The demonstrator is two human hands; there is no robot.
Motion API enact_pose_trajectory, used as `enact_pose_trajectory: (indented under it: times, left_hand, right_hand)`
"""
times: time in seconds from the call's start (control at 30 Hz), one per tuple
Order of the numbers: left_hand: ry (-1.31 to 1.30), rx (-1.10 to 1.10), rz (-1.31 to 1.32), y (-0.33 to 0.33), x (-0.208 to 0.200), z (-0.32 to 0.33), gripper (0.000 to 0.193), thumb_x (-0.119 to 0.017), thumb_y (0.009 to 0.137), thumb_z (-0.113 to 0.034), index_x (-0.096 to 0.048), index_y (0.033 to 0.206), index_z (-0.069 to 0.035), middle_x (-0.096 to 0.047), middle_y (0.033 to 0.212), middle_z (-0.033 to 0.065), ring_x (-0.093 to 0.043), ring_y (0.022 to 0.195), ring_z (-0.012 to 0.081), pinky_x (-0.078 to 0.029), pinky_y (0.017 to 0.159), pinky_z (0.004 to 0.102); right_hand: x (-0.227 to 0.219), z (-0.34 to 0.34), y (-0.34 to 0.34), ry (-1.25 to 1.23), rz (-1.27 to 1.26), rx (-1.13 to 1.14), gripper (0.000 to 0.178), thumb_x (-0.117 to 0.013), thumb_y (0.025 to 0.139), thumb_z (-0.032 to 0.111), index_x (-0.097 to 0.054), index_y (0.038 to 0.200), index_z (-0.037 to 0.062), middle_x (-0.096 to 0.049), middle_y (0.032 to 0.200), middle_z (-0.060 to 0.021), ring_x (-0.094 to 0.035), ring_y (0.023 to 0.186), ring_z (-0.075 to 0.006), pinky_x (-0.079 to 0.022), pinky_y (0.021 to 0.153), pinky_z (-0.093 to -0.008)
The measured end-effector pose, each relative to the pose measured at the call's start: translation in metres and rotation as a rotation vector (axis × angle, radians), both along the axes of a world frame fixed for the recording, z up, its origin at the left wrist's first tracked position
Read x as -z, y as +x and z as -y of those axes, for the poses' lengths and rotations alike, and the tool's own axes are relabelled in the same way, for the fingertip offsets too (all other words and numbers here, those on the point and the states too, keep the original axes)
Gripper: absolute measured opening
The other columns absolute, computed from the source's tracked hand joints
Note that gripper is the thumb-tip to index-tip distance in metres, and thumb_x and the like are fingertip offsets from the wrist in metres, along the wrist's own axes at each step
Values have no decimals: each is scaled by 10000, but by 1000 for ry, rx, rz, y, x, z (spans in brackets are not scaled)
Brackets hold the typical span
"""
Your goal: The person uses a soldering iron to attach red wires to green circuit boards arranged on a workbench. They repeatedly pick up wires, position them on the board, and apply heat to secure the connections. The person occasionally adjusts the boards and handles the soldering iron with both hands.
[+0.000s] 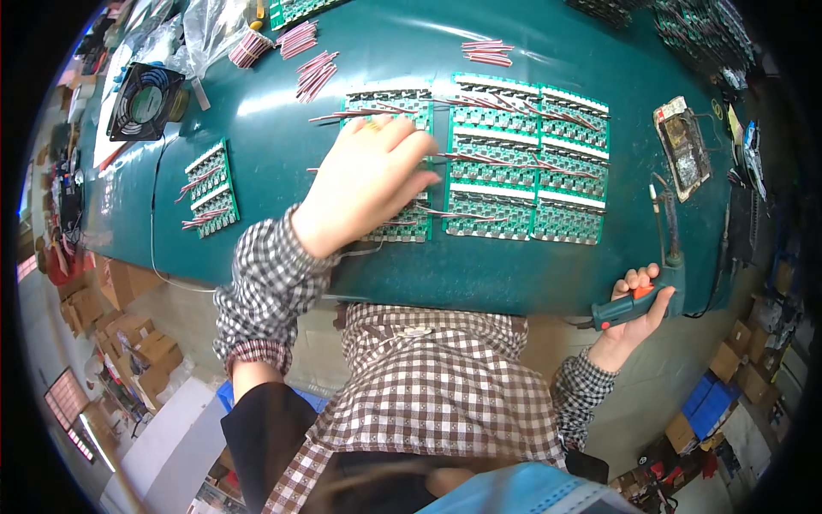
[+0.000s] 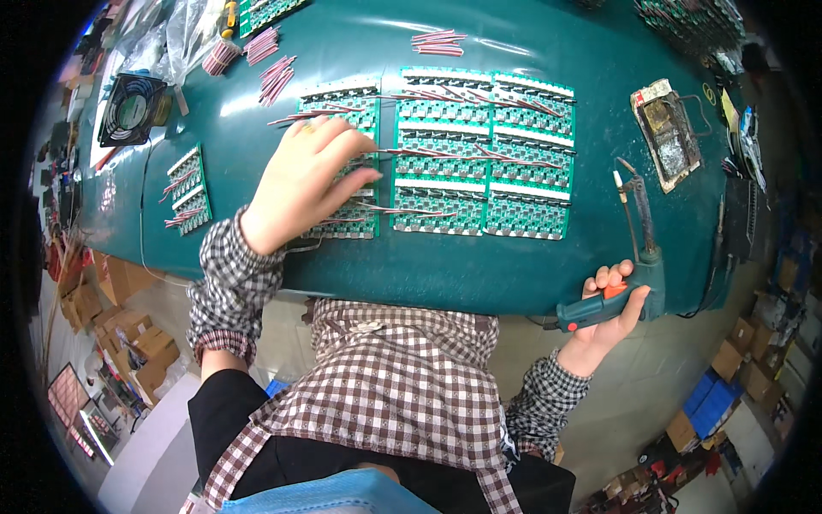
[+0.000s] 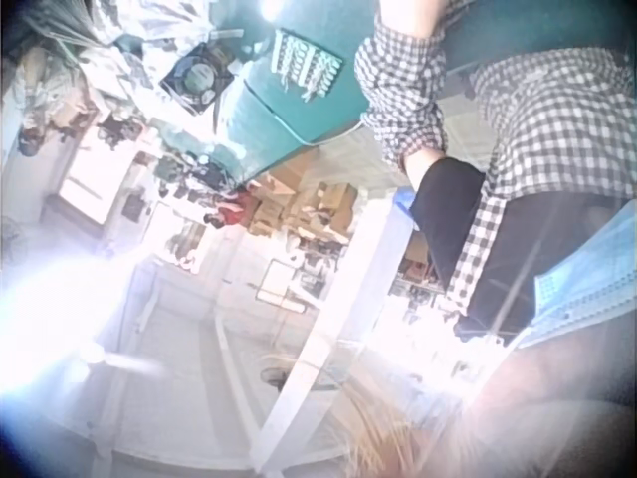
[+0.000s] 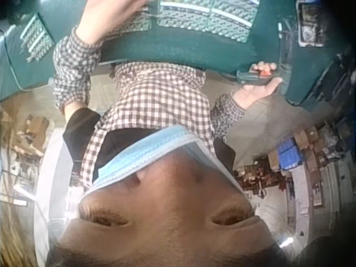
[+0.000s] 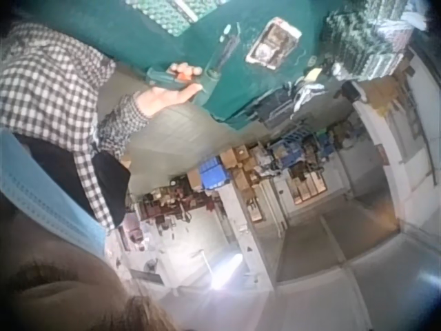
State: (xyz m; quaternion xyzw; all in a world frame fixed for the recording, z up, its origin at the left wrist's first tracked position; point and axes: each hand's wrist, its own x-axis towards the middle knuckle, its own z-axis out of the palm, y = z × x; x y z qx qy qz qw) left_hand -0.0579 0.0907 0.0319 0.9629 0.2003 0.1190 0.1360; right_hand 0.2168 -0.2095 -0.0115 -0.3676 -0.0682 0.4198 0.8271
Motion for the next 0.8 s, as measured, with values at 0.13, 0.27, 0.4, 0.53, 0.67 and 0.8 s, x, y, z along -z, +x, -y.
enact_pose_trajectory:
  times: [0.13, 0.27, 0.4, 0.53, 0.67, 0.8]
  left_hand:
    - [-170, -50, 2, -31, -1, 14, 676, -789, 643, -395, -531, 1202, -114, -516, 1203, 110, -472, 1169, 300, -327, 1000, 480]
    - [-277, 11, -10, -35, 17, 17, 885, -817, 586, -442, -455, 1338, -148, -387, 1393, 127, -285, 1359, 338, -137, 1108, 584]
    - [-278, 48, 14, -24, 21, 11, 873, -811, 605, -425, -444, 1347, -148, -380, 1405, 129, -282, 1362, 340, -117, 1112, 585]
    - [-246, 58, -2, -18, 18, 12, 837, -804, 616, -418, -464, 1329, -140, -391, 1400, 135, -301, 1352, 341, -141, 1109, 575]
    - [-220, 60, 1, -9, 16, 19, 817, -798, 614, -426, -484, 1306, -126, -398, 1395, 148, -315, 1343, 352, -156, 1107, 563]
    - [-212, 41, 19, -11, 18, 22, 816, -801, 610, -427, -490, 1302, -127, -398, 1394, 149, -322, 1340, 352, -157, 1105, 565]
  right_hand:
    - [-15, -20, 11, -100, 65, -61, 406, -556, 921, 413, -479, 1074, 45, -527, 852, -32, -512, 814, -161, -464, 734, -303]
    - [-31, -65, 24, -23, 40, -174, 418, -571, 912, 414, -481, 1073, 39, -518, 851, -30, -498, 822, -154, -435, 764, -309]
    - [-33, -87, 29, 3, -13, -157, 386, -558, 928, 372, -490, 1080, 23, -545, 878, -60, -566, 830, -189, -526, 760, -330]
    - [-32, -51, 56, 59, -80, -9, 385, -568, 924, 358, -505, 1067, 7, -560, 882, -72, -588, 820, -196, -553, 751, -322]
    - [-31, -12, 104, -105, -121, 310, 337, -646, 879, 308, -575, 949, -14, -610, 857, -85, -611, 797, -196, -567, 697, -301]
    - [-23, -7, 119, -218, -138, 449, 301, -685, 853, 236, -583, 944, -31, -629, 866, -101, -628, 781, -213, -575, 682, -291]
